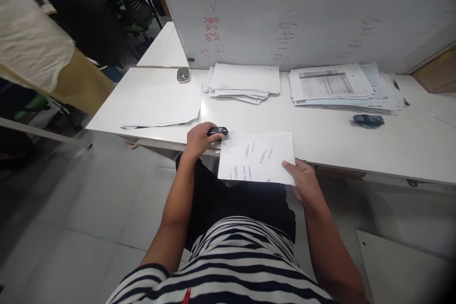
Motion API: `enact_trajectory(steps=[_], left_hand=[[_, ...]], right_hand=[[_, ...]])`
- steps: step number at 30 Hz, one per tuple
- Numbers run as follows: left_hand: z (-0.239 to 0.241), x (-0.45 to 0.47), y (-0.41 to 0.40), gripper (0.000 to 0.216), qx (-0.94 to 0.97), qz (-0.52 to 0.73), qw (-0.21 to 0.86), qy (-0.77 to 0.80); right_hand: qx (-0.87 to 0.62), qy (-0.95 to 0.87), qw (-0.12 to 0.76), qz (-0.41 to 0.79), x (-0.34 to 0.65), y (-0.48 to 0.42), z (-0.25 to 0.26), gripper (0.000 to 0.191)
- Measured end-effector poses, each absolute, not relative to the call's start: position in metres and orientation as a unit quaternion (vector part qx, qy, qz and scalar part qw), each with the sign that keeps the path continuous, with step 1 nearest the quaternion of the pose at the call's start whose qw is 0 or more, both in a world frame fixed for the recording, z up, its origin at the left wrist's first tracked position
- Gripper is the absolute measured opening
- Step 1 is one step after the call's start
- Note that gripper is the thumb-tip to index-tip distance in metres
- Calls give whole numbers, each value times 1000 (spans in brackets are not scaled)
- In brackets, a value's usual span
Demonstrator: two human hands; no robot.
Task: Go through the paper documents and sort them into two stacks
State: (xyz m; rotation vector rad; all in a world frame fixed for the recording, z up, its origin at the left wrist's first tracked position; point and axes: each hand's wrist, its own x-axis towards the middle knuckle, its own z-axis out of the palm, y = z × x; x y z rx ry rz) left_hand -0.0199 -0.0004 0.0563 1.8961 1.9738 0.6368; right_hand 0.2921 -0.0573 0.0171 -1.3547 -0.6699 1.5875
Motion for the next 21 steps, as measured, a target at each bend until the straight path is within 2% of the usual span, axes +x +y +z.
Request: enact_trajectory(steps=[21], left_hand=[[57, -17, -2, 35, 672, 198, 149, 698]], right_hand=[[-537, -283, 444, 660, 295, -55, 15, 37]])
